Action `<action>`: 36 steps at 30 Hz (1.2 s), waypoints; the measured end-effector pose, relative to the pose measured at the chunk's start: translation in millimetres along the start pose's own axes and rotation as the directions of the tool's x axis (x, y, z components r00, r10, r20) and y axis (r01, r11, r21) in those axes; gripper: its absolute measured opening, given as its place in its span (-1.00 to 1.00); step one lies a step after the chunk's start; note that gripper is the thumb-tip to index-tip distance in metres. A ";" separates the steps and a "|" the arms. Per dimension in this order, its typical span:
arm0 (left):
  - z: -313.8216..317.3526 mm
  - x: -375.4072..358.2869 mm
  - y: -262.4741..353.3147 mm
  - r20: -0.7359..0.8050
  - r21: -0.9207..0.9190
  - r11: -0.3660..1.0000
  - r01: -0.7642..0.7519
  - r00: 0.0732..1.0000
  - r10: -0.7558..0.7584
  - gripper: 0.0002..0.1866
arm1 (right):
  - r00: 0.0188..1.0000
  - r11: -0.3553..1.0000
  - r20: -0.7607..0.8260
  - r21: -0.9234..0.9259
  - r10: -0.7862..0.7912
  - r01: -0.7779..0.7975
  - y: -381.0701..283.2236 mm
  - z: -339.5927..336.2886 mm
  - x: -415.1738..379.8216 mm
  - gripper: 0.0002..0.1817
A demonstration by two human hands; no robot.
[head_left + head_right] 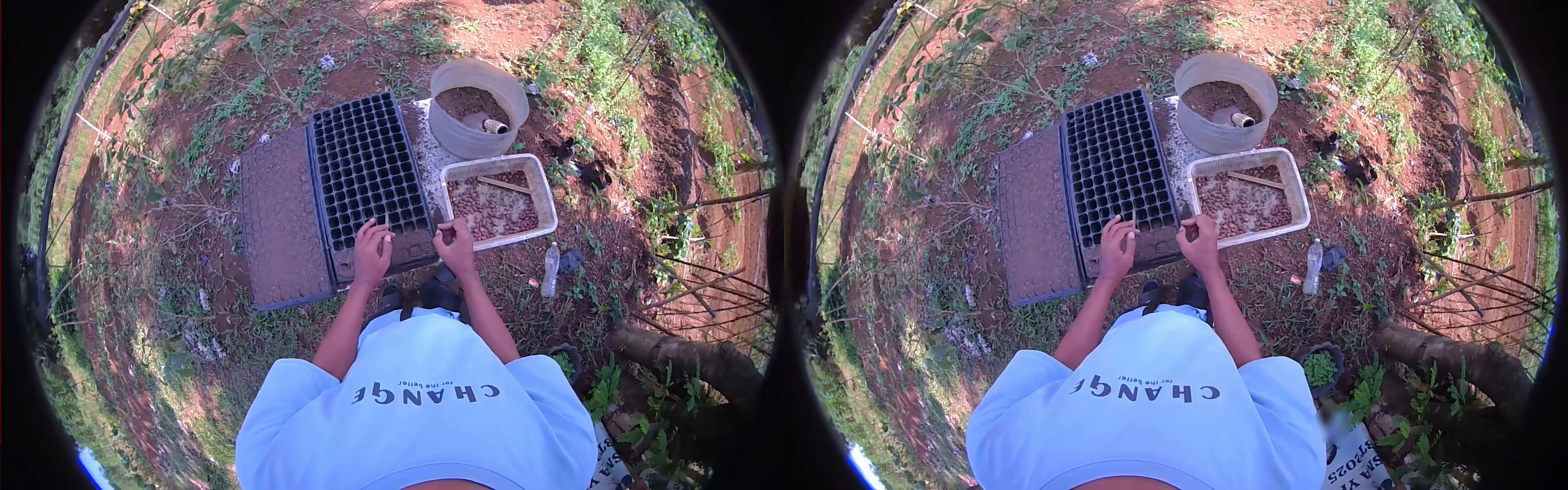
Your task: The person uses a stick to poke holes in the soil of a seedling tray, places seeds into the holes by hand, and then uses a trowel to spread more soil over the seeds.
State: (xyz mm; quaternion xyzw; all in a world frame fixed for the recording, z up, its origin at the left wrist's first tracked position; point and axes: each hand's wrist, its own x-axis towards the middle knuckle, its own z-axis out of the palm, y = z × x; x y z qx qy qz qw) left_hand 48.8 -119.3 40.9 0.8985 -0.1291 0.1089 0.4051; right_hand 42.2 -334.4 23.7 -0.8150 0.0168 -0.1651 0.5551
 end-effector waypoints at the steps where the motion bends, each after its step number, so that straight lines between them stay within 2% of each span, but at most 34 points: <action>1: -9.7 -6.8 -6.5 -0.027 0.017 1.000 0.010 1.000 -0.009 -0.89 | 0.999 0.999 0.018 0.020 0.028 -0.028 -3.3 9.6 -4.8 -0.85; 2: -19.1 -15.2 -12.8 -0.041 0.028 0.999 0.033 0.999 -0.032 -0.89 | 0.998 0.998 0.037 0.037 0.057 -0.059 -9.1 19.2 -10.2 -0.86; 3: -28.3 -23.3 -19.1 -0.061 0.033 0.998 0.045 0.997 -0.043 -0.89 | 0.999 0.998 0.032 0.061 0.004 -0.006 -14.9 29.0 -15.1 -0.86; 6: -51.7 -46.4 -37.4 -0.115 0.053 0.995 0.086 0.990 -0.080 -0.89 | 0.998 0.995 0.070 0.094 0.006 -0.012 -27.9 57.1 -31.4 -0.82; 7: -57.6 -53.9 -43.0 -0.133 0.058 0.993 0.106 0.986 -0.097 -0.88 | 0.993 0.996 0.093 0.058 -0.068 0.063 -27.4 65.8 -35.9 -0.82; 9: -68.0 -67.1 -52.9 -0.155 0.063 0.990 0.130 0.981 -0.119 -0.88 | 0.988 0.998 0.149 0.058 -0.043 0.035 -36.9 79.1 -45.5 -0.83; 12: -77.7 -81.7 -61.9 -0.135 0.111 0.979 0.173 0.978 -0.158 -0.81 | 0.973 0.999 0.230 0.046 0.018 -0.029 -46.6 93.7 -57.8 -0.82; 14: -82.6 -87.8 -66.8 -0.083 0.150 0.979 0.137 0.989 -0.126 -0.67 | 0.963 0.997 0.266 0.042 0.050 -0.063 -48.7 102.5 -64.9 -0.81; 16: -86.9 -91.8 -71.6 -0.032 0.169 0.979 0.118 0.993 -0.115 -0.59 | 0.962 0.999 0.268 0.012 -0.041 0.040 -47.3 111.4 -70.2 -0.81; 20: -90.2 -98.3 -84.0 0.127 0.223 0.974 0.036 0.990 -0.066 -0.39 | 0.956 0.995 0.274 0.009 -0.102 0.104 -48.7 126.8 -74.9 -0.82; 23: -90.0 -101.8 -88.9 0.173 0.215 0.976 0.019 0.983 -0.057 -0.31 | 0.939 0.982 0.301 -0.044 -0.164 0.185 -48.8 137.2 -75.1 -0.82; 25: -88.8 -101.9 -88.3 0.192 0.252 0.968 0.007 0.980 -0.057 -0.29 | 0.925 0.969 0.347 -0.128 -0.155 0.211 -56.7 140.0 -73.9 -0.80; 29: -83.5 -103.8 -93.9 0.213 0.337 0.941 -0.029 0.976 -0.046 -0.25 | 0.913 0.963 0.379 -0.156 -0.149 0.221 -60.4 151.2 -73.0 -0.78; 32: -82.0 -105.7 -96.6 0.192 0.344 0.938 -0.047 0.981 -0.021 -0.25 | 0.893 0.938 0.394 -0.171 -0.216 0.303 -64.8 155.6 -73.4 -0.76; 36: -82.9 -105.4 -94.7 0.191 0.343 0.939 -0.026 0.981 -0.042 -0.26 | 0.917 0.908 0.325 -0.266 -0.231 0.323 -62.3 155.7 -80.5 -0.70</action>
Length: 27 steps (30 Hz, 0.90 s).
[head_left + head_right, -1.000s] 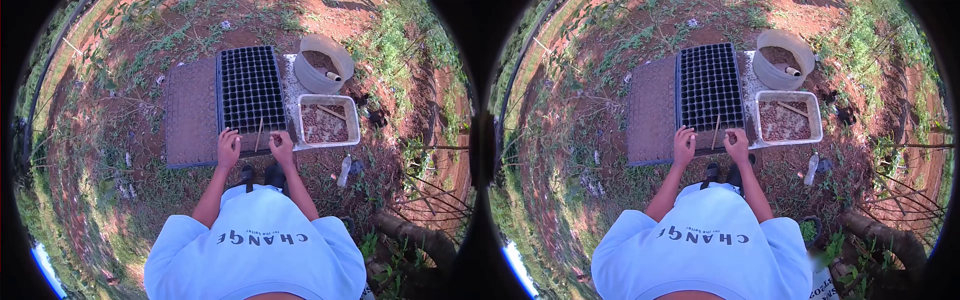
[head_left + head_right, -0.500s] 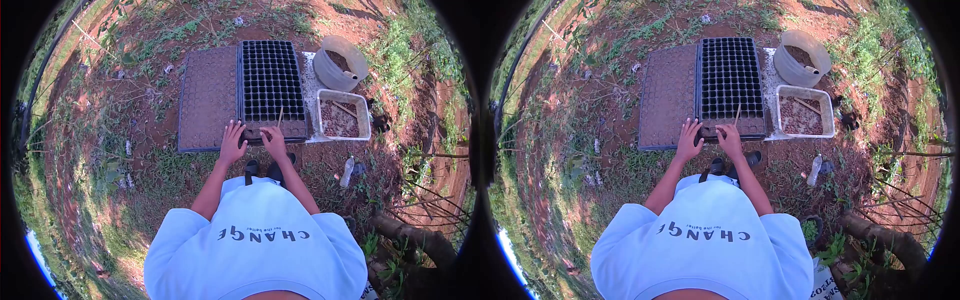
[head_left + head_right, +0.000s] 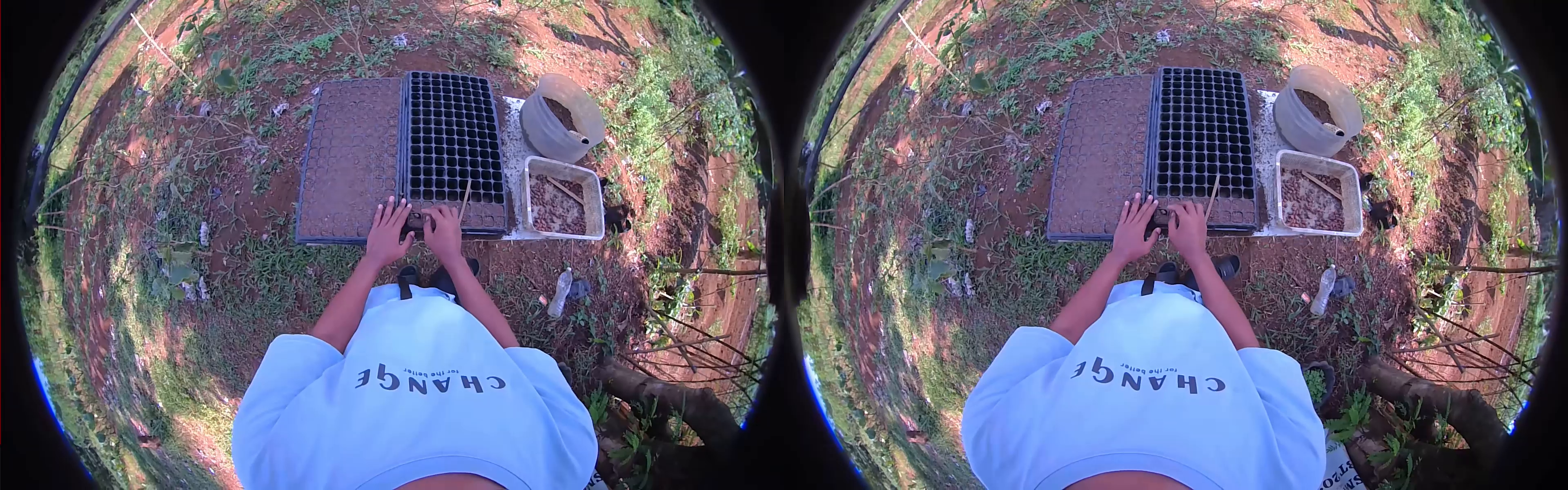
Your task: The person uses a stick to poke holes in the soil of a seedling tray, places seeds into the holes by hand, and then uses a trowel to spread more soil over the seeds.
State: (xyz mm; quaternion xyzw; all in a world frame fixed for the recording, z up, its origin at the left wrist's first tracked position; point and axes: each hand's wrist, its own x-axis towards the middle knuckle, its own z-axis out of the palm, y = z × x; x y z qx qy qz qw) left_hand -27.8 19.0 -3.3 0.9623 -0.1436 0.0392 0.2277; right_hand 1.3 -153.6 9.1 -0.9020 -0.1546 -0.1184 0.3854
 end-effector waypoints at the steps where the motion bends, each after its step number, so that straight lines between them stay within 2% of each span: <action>1: -0.1 0.1 0.2 -0.003 0.001 1.000 -0.001 1.000 0.001 -0.26 | 1.000 1.000 -0.020 -0.030 0.001 -0.002 1.3 0.8 -3.9 -0.67; 4: 1.1 -0.5 -1.2 -0.005 0.007 1.000 -0.006 1.000 0.006 -0.26 | 0.996 0.992 0.066 -0.112 -0.056 0.063 -7.5 -7.1 -10.0 -0.63; 7: 4.8 -1.1 -3.5 -0.005 0.018 1.000 -0.019 1.000 0.019 -0.25 | 0.991 0.972 0.071 -0.200 -0.114 0.126 -10.2 -4.3 -13.5 -0.59; 10: 5.9 -1.6 -4.4 -0.008 0.022 0.999 -0.025 1.000 0.025 -0.24 | 0.990 0.958 0.106 -0.261 -0.091 0.116 -13.7 -3.5 -15.7 -0.58; 23: 2.4 -1.6 -2.9 -0.028 -0.020 1.000 -0.015 1.000 0.014 -0.25 | 0.993 0.948 0.104 -0.306 -0.059 0.088 -16.5 -1.6 -17.4 -0.56; 25: 1.1 -1.2 -2.0 -0.022 -0.022 1.000 -0.012 1.000 0.012 -0.25 | 0.998 0.968 0.068 -0.249 0.008 0.009 -15.2 0.7 -14.7 -0.56; 27: 2.0 -1.6 -3.0 -0.016 -0.023 1.000 -0.008 1.000 0.008 -0.25 | 0.996 0.963 0.086 -0.266 -0.016 0.038 -15.8 -1.6 -9.0 -0.57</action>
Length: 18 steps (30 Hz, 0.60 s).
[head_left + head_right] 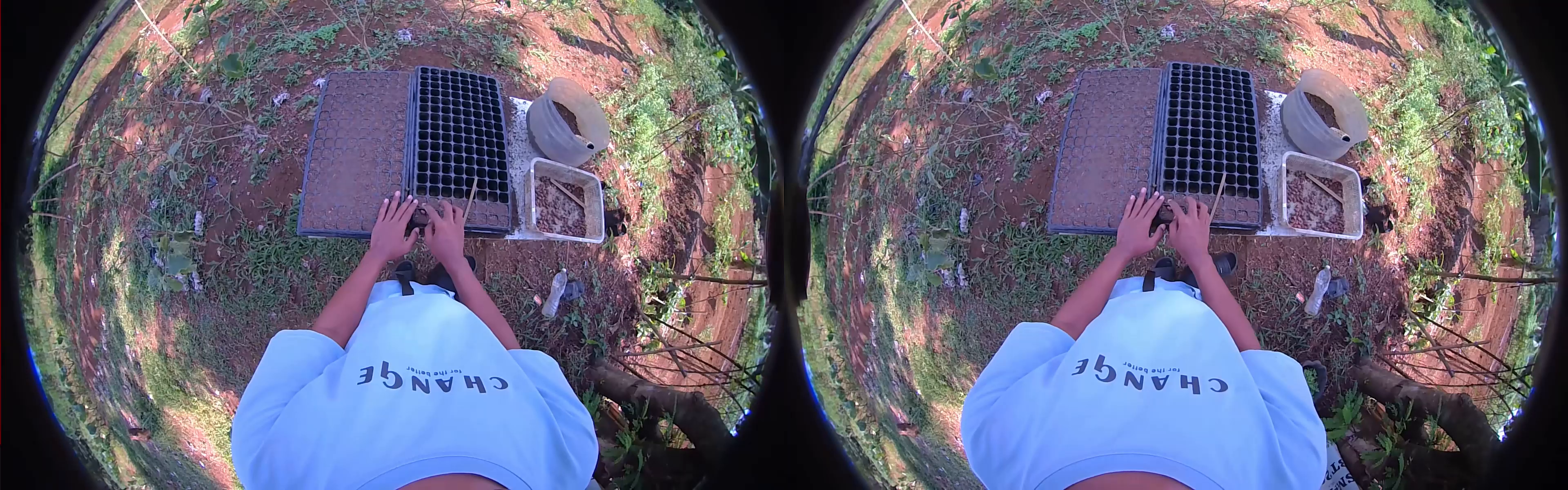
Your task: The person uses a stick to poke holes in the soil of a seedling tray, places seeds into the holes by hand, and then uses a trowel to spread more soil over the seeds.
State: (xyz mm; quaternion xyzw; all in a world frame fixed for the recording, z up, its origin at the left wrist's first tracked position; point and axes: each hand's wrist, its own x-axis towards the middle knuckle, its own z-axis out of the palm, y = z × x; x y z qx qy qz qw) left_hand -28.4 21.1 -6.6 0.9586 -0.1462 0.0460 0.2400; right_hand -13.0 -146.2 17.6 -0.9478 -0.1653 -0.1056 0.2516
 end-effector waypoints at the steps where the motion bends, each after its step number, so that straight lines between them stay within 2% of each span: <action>1: 0.6 0.0 -0.4 -0.003 0.011 1.000 -0.009 1.000 0.009 -0.24 | 1.000 0.999 0.011 -0.020 -0.027 0.027 0.8 -1.9 2.6 -0.57; 4: 2.3 0.2 -1.1 -0.008 0.016 1.000 -0.019 1.000 0.020 -0.23 | 0.993 0.994 0.068 -0.052 -0.093 0.097 7.1 -3.1 8.1 -0.58; 17: -2.2 0.8 1.8 0.016 0.014 1.000 0.006 1.000 -0.007 -0.26 | 0.987 0.990 0.094 -0.023 -0.134 0.137 13.7 -7.3 19.4 -0.66; 18: -1.9 0.8 1.7 0.017 0.014 1.000 0.006 1.000 -0.006 -0.26 | 0.977 0.985 0.131 -0.016 -0.167 0.170 16.0 -8.5 20.5 -0.66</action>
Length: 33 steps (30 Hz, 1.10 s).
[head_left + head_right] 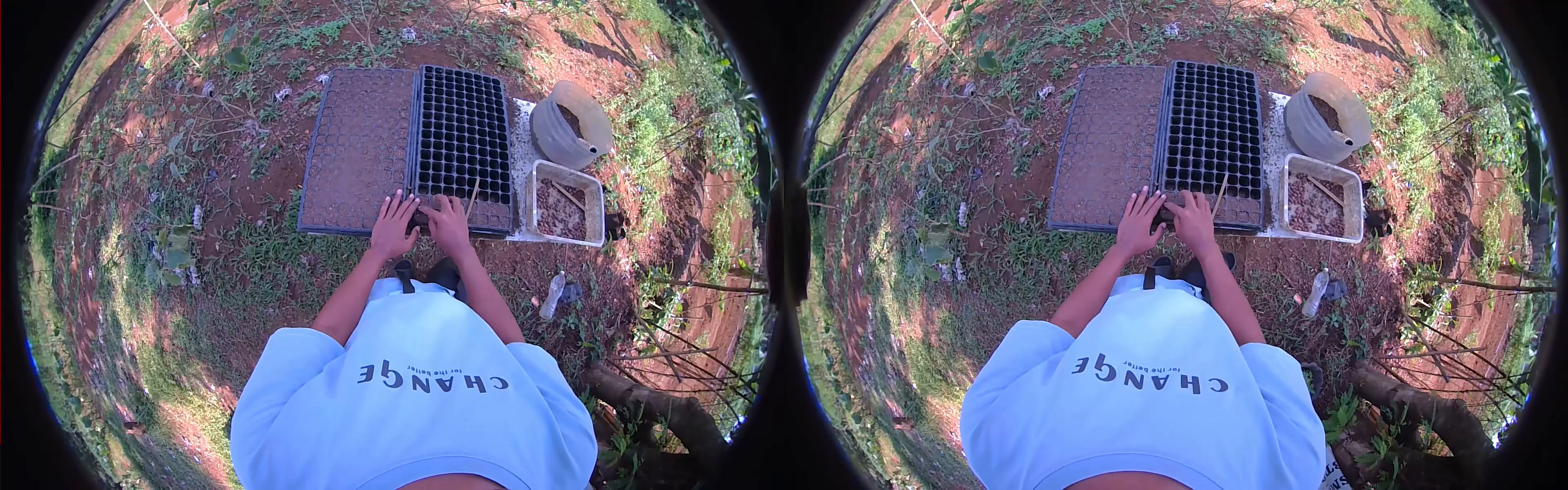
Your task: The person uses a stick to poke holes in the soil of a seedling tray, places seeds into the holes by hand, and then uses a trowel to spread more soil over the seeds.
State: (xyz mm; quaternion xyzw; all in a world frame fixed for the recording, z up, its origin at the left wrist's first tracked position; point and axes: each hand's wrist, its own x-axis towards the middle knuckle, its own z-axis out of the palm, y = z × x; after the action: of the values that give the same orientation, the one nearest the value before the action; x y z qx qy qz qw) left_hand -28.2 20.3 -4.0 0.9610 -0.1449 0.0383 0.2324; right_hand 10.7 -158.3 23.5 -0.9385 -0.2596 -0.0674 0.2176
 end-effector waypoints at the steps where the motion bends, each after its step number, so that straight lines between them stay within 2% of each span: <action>1: 0.3 -0.1 0.0 -0.004 0.001 1.000 0.000 1.000 0.000 -0.26 | 0.999 0.999 0.037 0.003 -0.034 0.034 1.8 -0.9 -0.2 -0.65; 5: 0.3 0.0 -0.1 -0.010 0.001 1.000 0.000 1.000 0.000 -0.26 | 0.999 0.998 0.025 -0.040 -0.047 0.048 3.1 0.3 -0.5 -0.66; 11: -0.2 0.3 1.3 -0.017 0.002 1.000 0.001 1.000 -0.001 -0.27 | 1.000 0.999 0.004 -0.024 -0.025 0.025 2.4 1.6 5.4 -0.76; 16: 2.3 0.3 0.3 -0.031 0.001 1.000 -0.001 1.000 0.001 -0.26 | 1.000 0.996 0.001 0.090 -0.011 0.011 5.4 -4.0 3.9 -0.79; 20: 3.1 0.1 -0.2 -0.039 0.001 1.000 -0.004 0.999 0.004 -0.26 | 0.999 0.996 -0.032 0.092 0.008 -0.005 3.3 -4.4 2.3 -0.79; 26: 2.7 0.1 0.2 -0.042 0.003 1.000 -0.006 0.999 0.006 -0.27 | 1.000 0.997 -0.016 0.075 0.014 -0.013 2.9 -3.7 5.3 -0.83; 33: 1.4 0.2 0.9 -0.034 0.008 1.000 0.000 0.999 0.000 -0.28 | 0.997 0.999 0.056 -0.017 -0.046 0.047 6.2 -0.6 15.5 -0.86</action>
State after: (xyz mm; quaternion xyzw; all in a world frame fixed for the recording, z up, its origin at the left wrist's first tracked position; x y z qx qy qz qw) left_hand -28.2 18.9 -4.8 0.9611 -0.1407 0.0554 0.2312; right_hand 27.2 -156.2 25.5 -0.9356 -0.2869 -0.0486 0.2002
